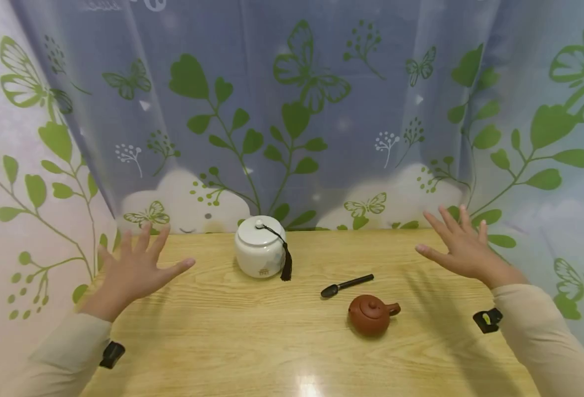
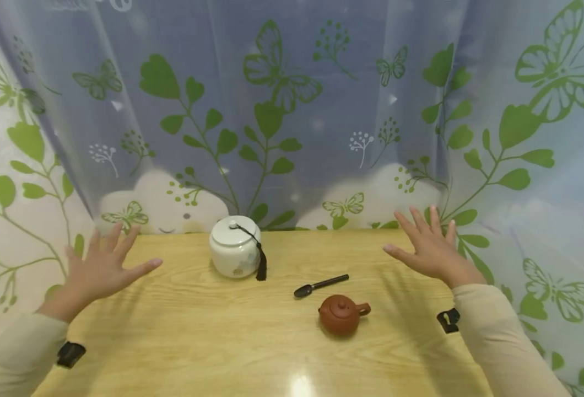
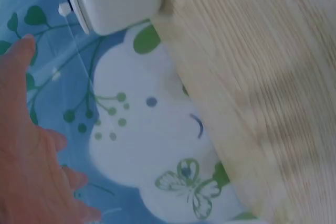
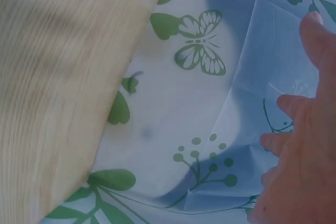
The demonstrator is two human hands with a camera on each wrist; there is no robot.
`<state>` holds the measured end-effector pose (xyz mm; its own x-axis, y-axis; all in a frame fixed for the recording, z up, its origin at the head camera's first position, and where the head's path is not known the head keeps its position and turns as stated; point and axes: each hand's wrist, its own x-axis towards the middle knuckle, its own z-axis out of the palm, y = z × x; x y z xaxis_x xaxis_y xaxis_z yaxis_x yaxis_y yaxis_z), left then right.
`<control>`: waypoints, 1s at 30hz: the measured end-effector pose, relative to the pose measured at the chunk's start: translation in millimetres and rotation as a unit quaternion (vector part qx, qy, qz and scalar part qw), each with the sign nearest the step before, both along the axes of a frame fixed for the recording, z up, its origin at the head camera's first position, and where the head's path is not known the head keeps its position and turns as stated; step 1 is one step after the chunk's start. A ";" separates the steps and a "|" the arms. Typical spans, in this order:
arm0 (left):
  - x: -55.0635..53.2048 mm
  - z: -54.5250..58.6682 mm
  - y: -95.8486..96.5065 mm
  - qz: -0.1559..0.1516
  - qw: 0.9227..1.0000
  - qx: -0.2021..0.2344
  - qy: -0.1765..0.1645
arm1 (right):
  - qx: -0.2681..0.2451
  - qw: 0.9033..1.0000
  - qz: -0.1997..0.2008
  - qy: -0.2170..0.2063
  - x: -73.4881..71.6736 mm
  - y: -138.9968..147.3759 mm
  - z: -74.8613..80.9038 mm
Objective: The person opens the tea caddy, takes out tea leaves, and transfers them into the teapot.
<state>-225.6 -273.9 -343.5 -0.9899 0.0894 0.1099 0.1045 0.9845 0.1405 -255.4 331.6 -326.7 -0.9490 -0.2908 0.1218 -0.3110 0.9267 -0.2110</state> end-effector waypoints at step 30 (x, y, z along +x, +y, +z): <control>19.4 -70.2 231.8 -0.242 0.927 0.282 -0.051 | -0.200 0.970 0.129 -0.043 47.0 -56.7 -83.2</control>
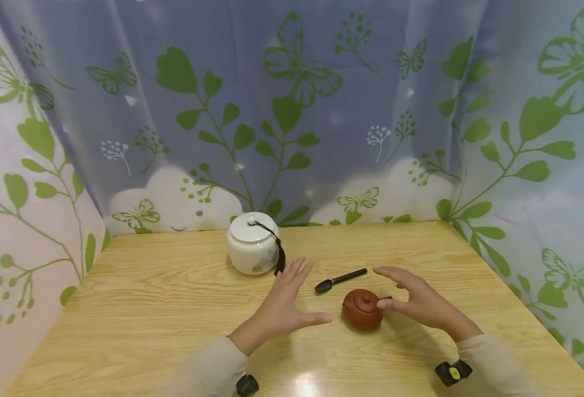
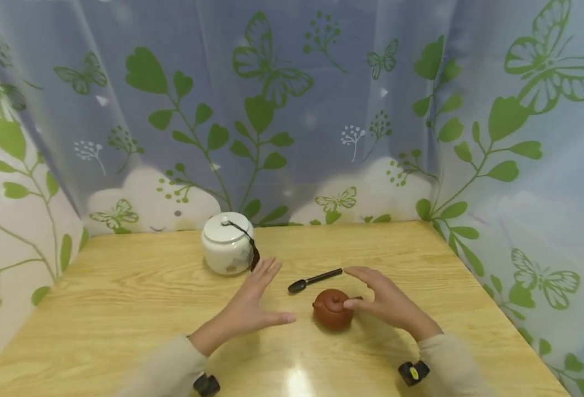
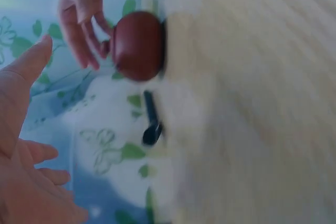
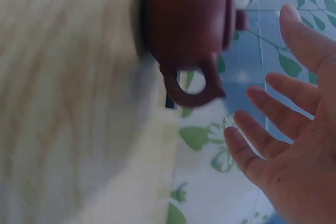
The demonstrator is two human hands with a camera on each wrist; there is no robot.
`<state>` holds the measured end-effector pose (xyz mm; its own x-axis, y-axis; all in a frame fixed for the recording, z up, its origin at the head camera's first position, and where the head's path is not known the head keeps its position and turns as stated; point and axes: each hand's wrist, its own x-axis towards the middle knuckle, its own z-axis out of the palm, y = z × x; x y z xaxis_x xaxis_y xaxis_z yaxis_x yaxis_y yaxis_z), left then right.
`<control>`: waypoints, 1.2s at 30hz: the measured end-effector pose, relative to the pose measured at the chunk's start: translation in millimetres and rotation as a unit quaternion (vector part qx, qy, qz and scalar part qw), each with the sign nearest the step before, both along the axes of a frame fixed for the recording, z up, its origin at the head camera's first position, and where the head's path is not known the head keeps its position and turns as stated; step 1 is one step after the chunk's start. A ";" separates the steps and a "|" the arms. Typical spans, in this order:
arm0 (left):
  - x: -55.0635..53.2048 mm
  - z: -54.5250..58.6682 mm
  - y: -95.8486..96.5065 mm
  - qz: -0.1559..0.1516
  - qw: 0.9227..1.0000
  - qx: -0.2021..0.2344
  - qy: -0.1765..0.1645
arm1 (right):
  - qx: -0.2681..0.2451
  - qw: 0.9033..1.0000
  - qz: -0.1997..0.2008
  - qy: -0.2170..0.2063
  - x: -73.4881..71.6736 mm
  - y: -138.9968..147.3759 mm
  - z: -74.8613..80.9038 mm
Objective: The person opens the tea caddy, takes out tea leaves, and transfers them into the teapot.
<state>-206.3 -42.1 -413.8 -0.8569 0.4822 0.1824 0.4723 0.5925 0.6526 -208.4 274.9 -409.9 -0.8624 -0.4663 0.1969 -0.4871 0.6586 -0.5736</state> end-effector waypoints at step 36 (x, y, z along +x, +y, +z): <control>-17.2 -46.0 87.8 -0.068 0.992 0.087 -0.061 | -0.061 0.998 0.016 0.015 -5.4 -22.9 -17.2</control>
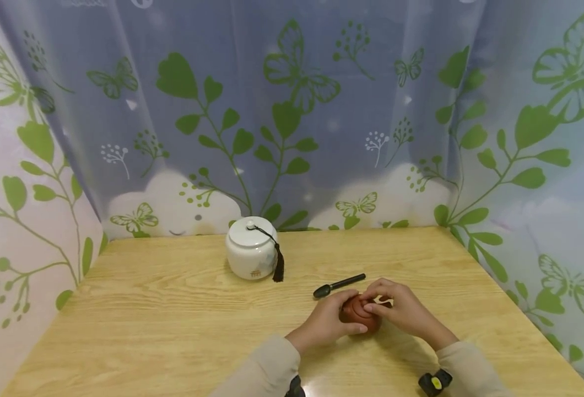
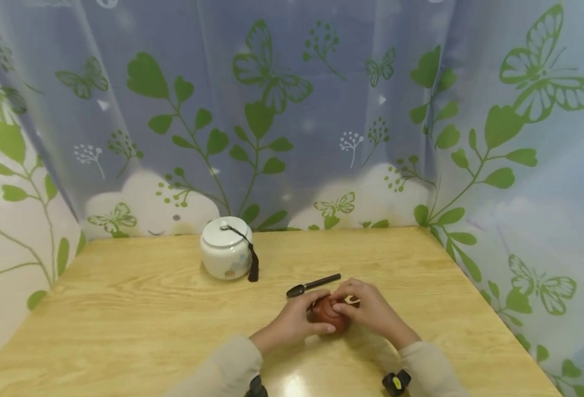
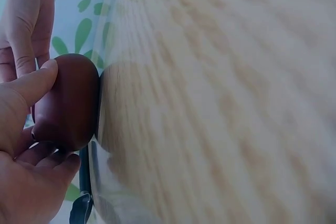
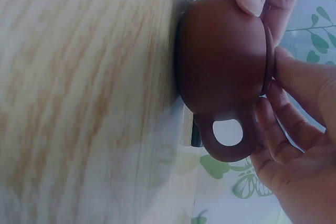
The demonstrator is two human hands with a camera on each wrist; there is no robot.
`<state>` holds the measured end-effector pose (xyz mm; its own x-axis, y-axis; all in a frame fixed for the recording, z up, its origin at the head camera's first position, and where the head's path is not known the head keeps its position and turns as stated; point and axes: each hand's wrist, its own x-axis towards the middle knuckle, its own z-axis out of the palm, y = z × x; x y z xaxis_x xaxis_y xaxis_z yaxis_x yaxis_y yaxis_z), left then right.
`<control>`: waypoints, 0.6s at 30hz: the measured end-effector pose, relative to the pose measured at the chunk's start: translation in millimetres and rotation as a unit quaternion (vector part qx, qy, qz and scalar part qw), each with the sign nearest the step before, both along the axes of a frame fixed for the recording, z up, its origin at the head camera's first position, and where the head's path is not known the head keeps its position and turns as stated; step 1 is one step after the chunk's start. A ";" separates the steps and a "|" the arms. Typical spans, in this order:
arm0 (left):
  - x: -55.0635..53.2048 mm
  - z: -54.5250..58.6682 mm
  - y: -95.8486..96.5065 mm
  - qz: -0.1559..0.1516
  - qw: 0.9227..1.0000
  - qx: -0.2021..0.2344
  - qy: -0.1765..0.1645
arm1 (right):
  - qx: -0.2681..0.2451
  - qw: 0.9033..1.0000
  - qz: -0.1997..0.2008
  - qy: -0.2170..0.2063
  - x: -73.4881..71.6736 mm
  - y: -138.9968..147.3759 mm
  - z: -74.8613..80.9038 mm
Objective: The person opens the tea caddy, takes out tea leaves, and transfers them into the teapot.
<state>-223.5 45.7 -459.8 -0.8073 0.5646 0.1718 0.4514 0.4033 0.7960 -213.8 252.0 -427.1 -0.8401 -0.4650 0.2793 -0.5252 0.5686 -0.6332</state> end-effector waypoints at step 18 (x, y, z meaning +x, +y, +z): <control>-0.9 -2.8 -2.3 0.000 0.999 -0.035 0.007 | 0.014 1.000 -0.007 0.026 -2.0 4.3 6.9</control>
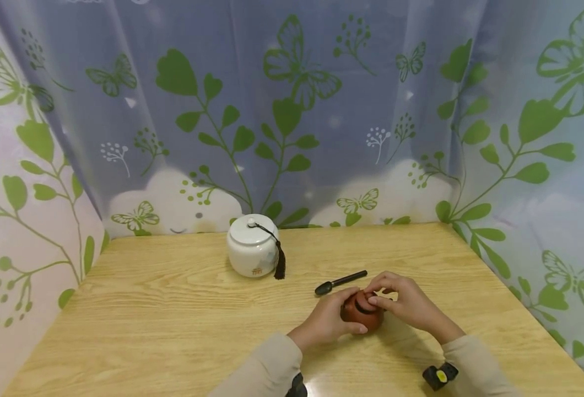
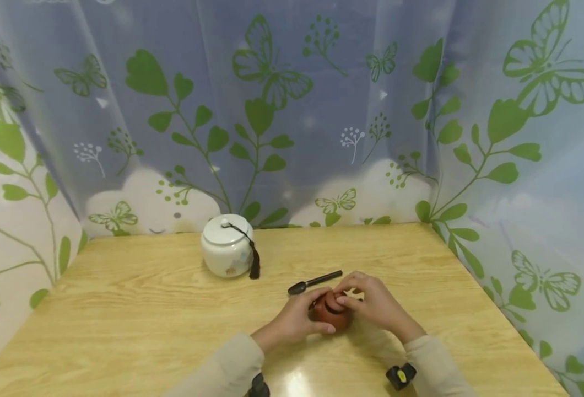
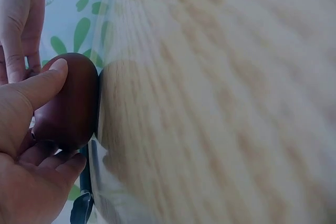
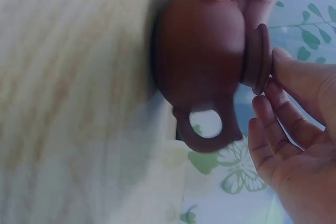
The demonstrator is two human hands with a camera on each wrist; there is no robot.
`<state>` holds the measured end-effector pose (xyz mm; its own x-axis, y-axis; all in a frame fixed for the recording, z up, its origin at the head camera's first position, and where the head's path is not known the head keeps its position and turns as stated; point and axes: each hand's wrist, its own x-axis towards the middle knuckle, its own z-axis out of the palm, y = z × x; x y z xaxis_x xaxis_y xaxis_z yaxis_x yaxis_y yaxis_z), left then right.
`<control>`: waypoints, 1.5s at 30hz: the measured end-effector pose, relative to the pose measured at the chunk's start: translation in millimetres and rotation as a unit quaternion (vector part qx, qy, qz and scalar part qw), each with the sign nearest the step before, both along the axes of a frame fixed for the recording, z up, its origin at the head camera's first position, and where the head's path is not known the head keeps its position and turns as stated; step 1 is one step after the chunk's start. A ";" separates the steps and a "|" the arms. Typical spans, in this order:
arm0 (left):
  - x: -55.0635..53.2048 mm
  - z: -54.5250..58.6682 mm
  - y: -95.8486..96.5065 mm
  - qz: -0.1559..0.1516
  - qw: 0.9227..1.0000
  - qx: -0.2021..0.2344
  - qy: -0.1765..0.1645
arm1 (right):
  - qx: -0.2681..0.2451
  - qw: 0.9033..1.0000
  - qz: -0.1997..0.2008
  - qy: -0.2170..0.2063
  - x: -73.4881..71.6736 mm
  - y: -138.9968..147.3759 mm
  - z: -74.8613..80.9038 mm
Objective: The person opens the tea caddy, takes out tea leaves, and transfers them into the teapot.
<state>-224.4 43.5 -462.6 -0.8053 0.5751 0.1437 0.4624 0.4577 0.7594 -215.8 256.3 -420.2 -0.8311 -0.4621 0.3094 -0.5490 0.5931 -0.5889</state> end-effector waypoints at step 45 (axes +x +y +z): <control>1.3 3.1 1.6 0.008 1.000 0.005 -0.010 | 0.047 0.978 -0.192 -0.067 -21.5 97.0 -31.5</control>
